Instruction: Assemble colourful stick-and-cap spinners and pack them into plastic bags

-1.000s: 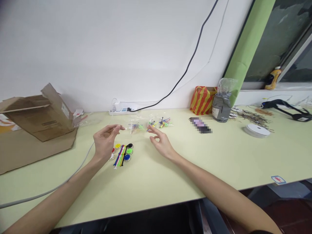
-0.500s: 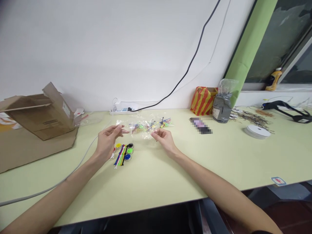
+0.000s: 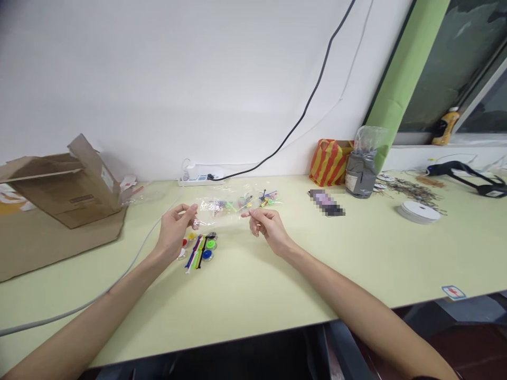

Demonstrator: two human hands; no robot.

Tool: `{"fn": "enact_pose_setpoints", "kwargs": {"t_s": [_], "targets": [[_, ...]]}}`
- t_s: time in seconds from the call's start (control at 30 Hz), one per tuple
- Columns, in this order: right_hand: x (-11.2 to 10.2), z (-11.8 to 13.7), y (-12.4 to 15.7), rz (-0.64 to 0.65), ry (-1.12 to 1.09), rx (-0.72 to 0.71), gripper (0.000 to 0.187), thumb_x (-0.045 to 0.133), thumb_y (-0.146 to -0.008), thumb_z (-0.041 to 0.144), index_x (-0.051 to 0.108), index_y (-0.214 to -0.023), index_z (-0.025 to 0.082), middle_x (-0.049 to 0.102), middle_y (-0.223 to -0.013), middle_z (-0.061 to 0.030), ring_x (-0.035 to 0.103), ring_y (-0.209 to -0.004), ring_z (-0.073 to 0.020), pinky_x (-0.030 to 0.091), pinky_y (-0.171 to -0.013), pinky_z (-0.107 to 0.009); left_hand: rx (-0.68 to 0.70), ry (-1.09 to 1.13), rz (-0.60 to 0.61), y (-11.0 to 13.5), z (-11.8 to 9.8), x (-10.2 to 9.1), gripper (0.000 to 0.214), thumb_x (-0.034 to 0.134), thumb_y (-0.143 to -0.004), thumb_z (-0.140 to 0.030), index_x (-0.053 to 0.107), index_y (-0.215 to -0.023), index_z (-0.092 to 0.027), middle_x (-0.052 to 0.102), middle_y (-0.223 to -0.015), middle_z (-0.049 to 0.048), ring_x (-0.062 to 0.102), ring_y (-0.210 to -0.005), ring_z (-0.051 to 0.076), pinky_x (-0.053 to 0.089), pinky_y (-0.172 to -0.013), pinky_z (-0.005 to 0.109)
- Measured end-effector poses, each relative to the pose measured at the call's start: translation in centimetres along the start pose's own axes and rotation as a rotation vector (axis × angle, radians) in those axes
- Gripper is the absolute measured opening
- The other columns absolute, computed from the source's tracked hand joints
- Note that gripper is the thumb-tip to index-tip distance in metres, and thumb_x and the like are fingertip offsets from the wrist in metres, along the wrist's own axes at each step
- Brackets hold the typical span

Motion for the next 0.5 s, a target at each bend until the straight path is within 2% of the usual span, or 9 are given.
{"fn": "enact_pose_setpoints", "kwargs": {"t_s": [0.07,0.13,0.23,0.3,0.37,0.5], "targets": [[0.2,0.4,0.0,0.083,-0.014,-0.021,0.030,0.055,-0.091,0.040,0.074,-0.088,0.016,0.053,-0.067,-0.0020,0.043,-0.058,-0.0144,0.037,-0.053,-0.027,-0.001,-0.005,0.013,0.1,-0.2,0.0,0.031,0.070,-0.083,-0.047,0.057,-0.076,-0.020,0.052,-0.049,-0.0054,0.045,-0.045,0.009,0.037,-0.048,0.020],[0.5,1.1,0.3,0.152,0.084,-0.094,0.035,0.048,-0.089,0.032,0.074,-0.108,0.018,0.054,-0.075,-0.0032,0.046,-0.064,-0.0164,0.041,-0.056,-0.028,-0.014,0.008,0.040,0.3,-0.5,0.2,0.030,0.070,-0.083,-0.048,0.057,-0.083,-0.020,0.050,-0.048,-0.0067,0.042,-0.041,0.009,0.033,-0.043,0.019],[1.2,1.8,0.9,0.197,0.495,-0.314,0.040,0.051,-0.088,0.023,0.071,-0.123,0.023,0.054,-0.082,-0.0037,0.051,-0.075,-0.0184,0.047,-0.067,-0.031,-0.025,0.035,0.081,0.5,-0.8,0.4,0.032,0.069,-0.083,-0.048,0.059,-0.096,-0.021,0.050,-0.045,-0.0078,0.039,-0.037,0.009,0.029,-0.039,0.019],[1.7,1.9,1.4,0.180,0.751,-0.466,0.041,0.055,-0.091,0.021,0.067,-0.130,0.027,0.055,-0.088,-0.0042,0.053,-0.082,-0.0192,0.049,-0.076,-0.033,-0.016,0.057,0.107,0.7,-0.8,0.6,0.036,0.069,-0.083,-0.047,0.059,-0.105,-0.020,0.050,-0.045,-0.0083,0.040,-0.037,0.009,0.030,-0.039,0.019],[1.9,1.6,1.6,0.132,0.881,-0.570,0.037,0.057,-0.095,0.022,0.066,-0.131,0.029,0.055,-0.092,-0.0052,0.054,-0.085,-0.0197,0.050,-0.079,-0.035,-0.012,0.076,0.136,0.8,-0.8,0.7,0.042,0.070,-0.083,-0.046,0.057,-0.113,-0.020,0.051,-0.046,-0.0086,0.041,-0.038,0.009,0.034,-0.040,0.019],[1.3,1.3,1.5,-0.064,0.958,-0.682,0.017,0.061,-0.097,0.026,0.075,-0.105,0.028,0.053,-0.087,-0.0054,0.054,-0.080,-0.0196,0.049,-0.068,-0.033,0.008,0.144,0.171,1.0,-0.9,0.9,0.049,0.065,-0.086,-0.044,0.050,-0.127,-0.021,0.061,-0.061,-0.0045,0.052,-0.047,0.011,0.042,-0.045,0.021]]}}
Point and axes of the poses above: each hand's wrist, its own y-axis away from the middle knuckle, its own x-axis out of the palm, z = x × y, the point moved 3 cm from there along -y, towards the middle knuckle
